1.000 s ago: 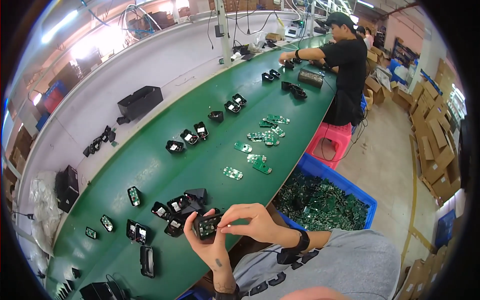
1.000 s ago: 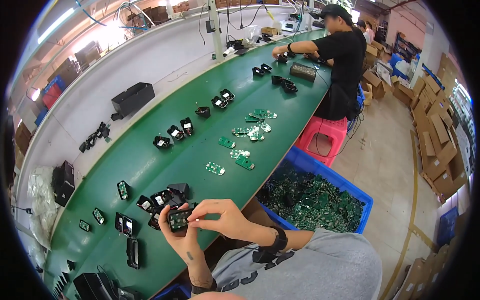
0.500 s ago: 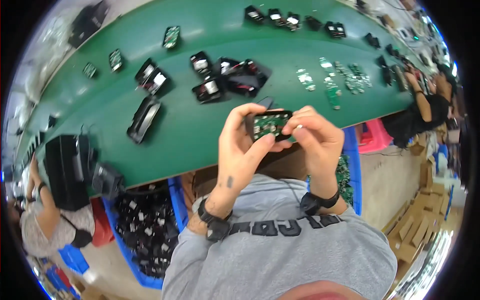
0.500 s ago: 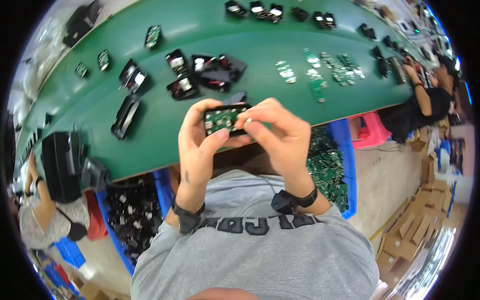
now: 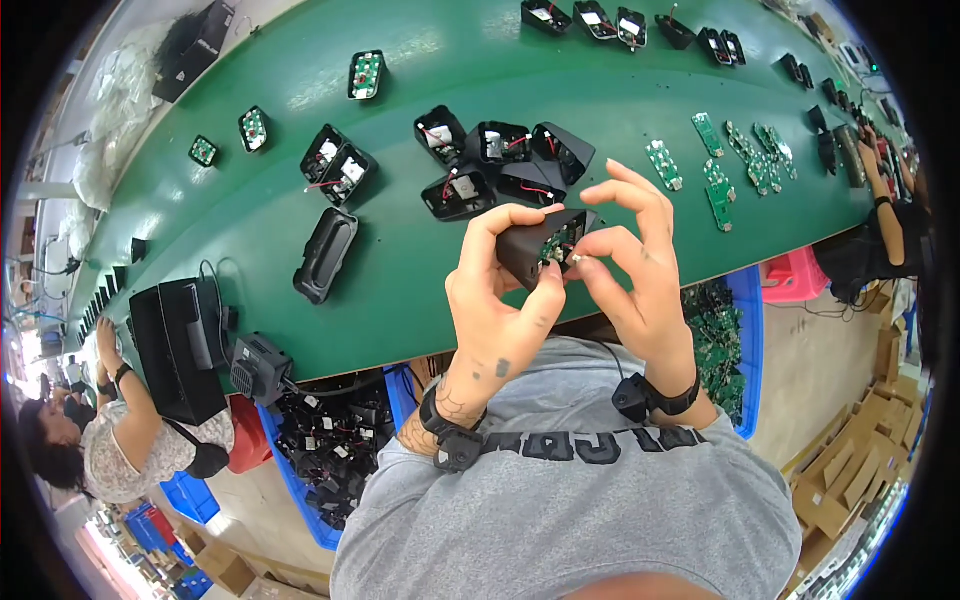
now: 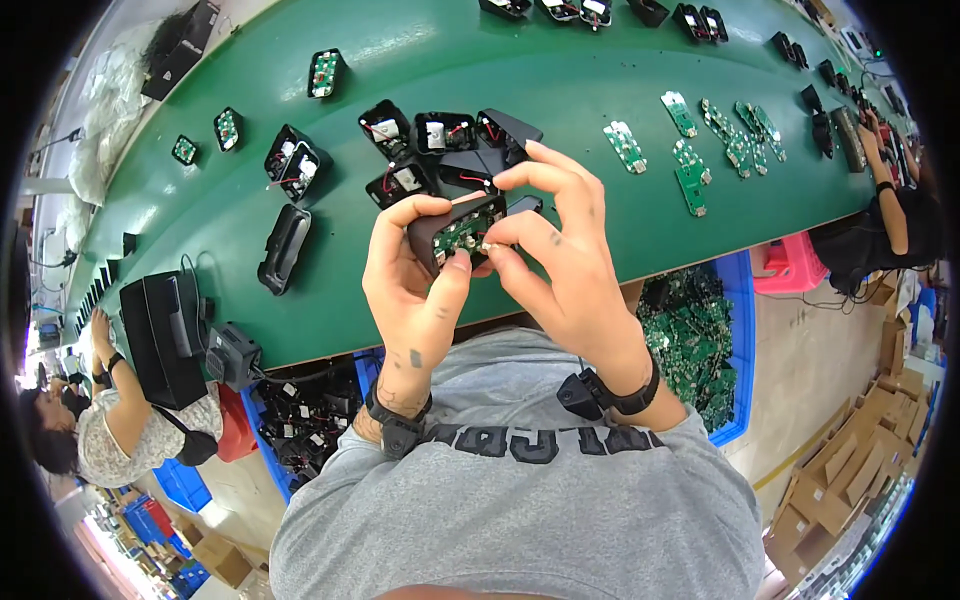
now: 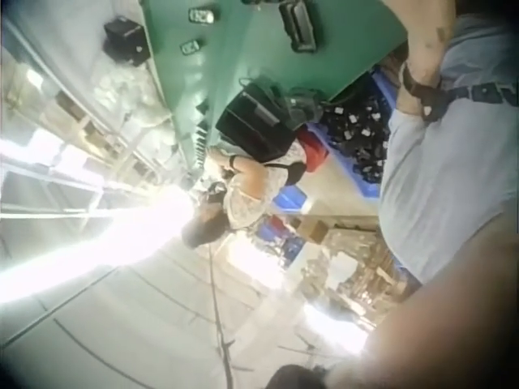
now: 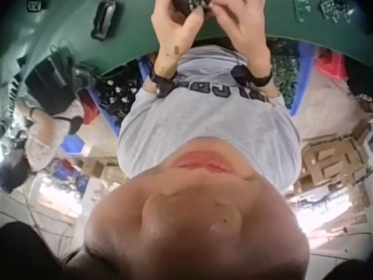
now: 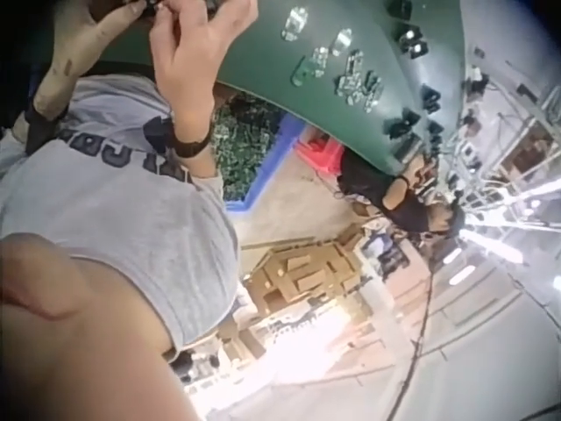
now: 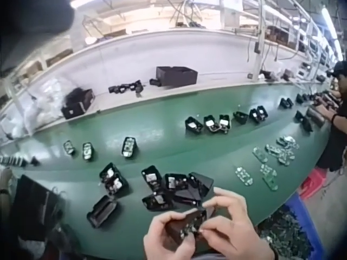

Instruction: Assembling electronic circuit boards into black plastic housings on a production line.

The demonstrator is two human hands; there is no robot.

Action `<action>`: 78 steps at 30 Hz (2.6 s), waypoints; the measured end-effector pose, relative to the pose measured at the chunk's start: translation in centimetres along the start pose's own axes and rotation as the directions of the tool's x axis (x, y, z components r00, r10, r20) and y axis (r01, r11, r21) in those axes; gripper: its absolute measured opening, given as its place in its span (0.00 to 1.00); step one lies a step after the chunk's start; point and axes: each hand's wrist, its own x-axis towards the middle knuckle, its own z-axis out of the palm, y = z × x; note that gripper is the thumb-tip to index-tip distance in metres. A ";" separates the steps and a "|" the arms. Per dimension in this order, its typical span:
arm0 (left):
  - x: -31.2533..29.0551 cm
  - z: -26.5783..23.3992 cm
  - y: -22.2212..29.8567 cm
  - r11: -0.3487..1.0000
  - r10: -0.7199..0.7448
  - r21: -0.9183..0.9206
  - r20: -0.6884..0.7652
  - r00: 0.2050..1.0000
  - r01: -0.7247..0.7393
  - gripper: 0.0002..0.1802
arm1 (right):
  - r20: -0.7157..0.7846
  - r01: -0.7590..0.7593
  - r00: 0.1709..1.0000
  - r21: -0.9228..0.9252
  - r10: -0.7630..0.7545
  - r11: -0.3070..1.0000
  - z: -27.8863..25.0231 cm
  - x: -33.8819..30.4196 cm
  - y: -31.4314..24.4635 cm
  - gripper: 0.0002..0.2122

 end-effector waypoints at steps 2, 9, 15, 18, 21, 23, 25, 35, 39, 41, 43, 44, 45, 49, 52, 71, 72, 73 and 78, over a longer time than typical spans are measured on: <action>0.5 0.1 -0.2 0.998 0.002 0.068 0.014 1.000 -0.002 0.22 | 0.022 0.001 1.000 -0.039 0.000 0.999 0.1 0.3 0.5 0.03; 0.7 0.7 0.0 0.930 0.086 0.354 0.055 0.995 -0.100 0.25 | 0.028 0.000 1.000 -0.067 0.001 0.998 -0.1 0.6 1.0 0.04; -0.3 1.6 1.6 0.941 0.085 0.327 0.012 0.996 -0.084 0.21 | 0.013 0.057 0.998 0.014 -0.058 0.998 -1.0 0.3 0.2 0.05; -1.0 1.5 2.2 0.917 0.146 0.374 0.012 0.989 -0.140 0.21 | 0.025 0.096 0.995 0.000 -0.096 0.995 -1.3 0.3 -0.8 0.05; -1.7 1.7 2.8 0.885 0.197 0.426 0.024 0.980 -0.189 0.21 | 0.054 0.120 0.991 0.021 -0.121 0.993 -2.1 0.2 -1.6 0.06; -2.1 1.8 3.4 0.857 0.228 0.464 0.044 0.973 -0.222 0.21 | 0.062 0.118 0.991 0.061 -0.122 0.991 -2.4 0.1 -2.1 0.06; -2.2 2.2 3.9 0.836 0.278 0.478 0.056 0.959 -0.270 0.21 | 0.094 0.062 0.993 0.134 -0.075 0.989 -2.7 0.3 -2.3 0.06; -3.1 2.5 4.0 0.879 0.167 0.441 0.076 0.983 -0.183 0.20 | 0.179 -0.178 0.978 0.450 0.107 0.875 -4.2 -0.5 -1.4 0.06; -3.0 2.1 3.7 0.902 0.113 0.409 0.087 0.990 -0.139 0.23 | 0.246 -0.286 0.952 0.498 0.183 0.819 -3.8 0.1 -0.7 0.07; -2.2 1.8 3.7 0.938 0.033 0.341 0.076 0.997 -0.057 0.22 | 0.252 -0.257 0.957 0.492 0.147 0.832 -3.3 1.0 0.2 0.08; -0.7 0.7 3.0 0.990 -0.139 0.010 0.081 0.987 0.139 0.20 | 0.198 -0.144 0.978 0.441 0.060 0.886 -2.4 1.5 0.8 0.08; 0.4 0.1 3.3 0.939 -0.272 -0.177 0.134 0.953 0.293 0.19 | 0.142 -0.021 0.989 0.378 -0.036 0.926 -2.2 1.9 1.2 0.09; 1.4 -0.5 3.3 0.910 -0.351 -0.165 0.183 0.918 0.381 0.19 | 0.072 0.138 0.982 0.350 -0.173 0.926 -2.3 2.5 1.6 0.10; 3.7 -3.2 2.0 0.817 -0.454 -0.218 0.327 0.829 0.534 0.22 | 0.095 0.359 0.915 0.254 -0.393 0.898 -3.1 3.9 2.7 0.14; 4.2 -2.9 2.1 0.802 -0.509 -0.152 0.336 0.793 0.578 0.21 | 0.113 0.436 0.880 0.187 -0.461 0.880 -2.3 4.1 3.6 0.13; 2.7 0.4 -0.3 0.971 -0.043 0.233 -0.017 0.999 0.046 0.20 | -0.193 -0.092 0.975 0.089 0.108 0.992 2.1 1.5 3.1 0.08; 2.7 0.5 -0.1 0.981 -0.076 0.173 -0.046 0.996 0.083 0.20 | -0.226 -0.044 0.972 0.072 0.060 0.996 2.2 1.5 3.0 0.08; 3.1 0.8 -0.2 0.988 -0.107 0.103 -0.062 0.992 0.113 0.20 | -0.238 0.008 0.971 0.035 0.001 0.999 2.4 1.3 3.1 0.10; 4.9 -1.2 0.8 0.926 -0.372 -0.054 0.046 0.927 0.374 0.20 | -0.026 0.141 0.990 0.092 -0.139 0.986 1.9 0.8 2.9 0.14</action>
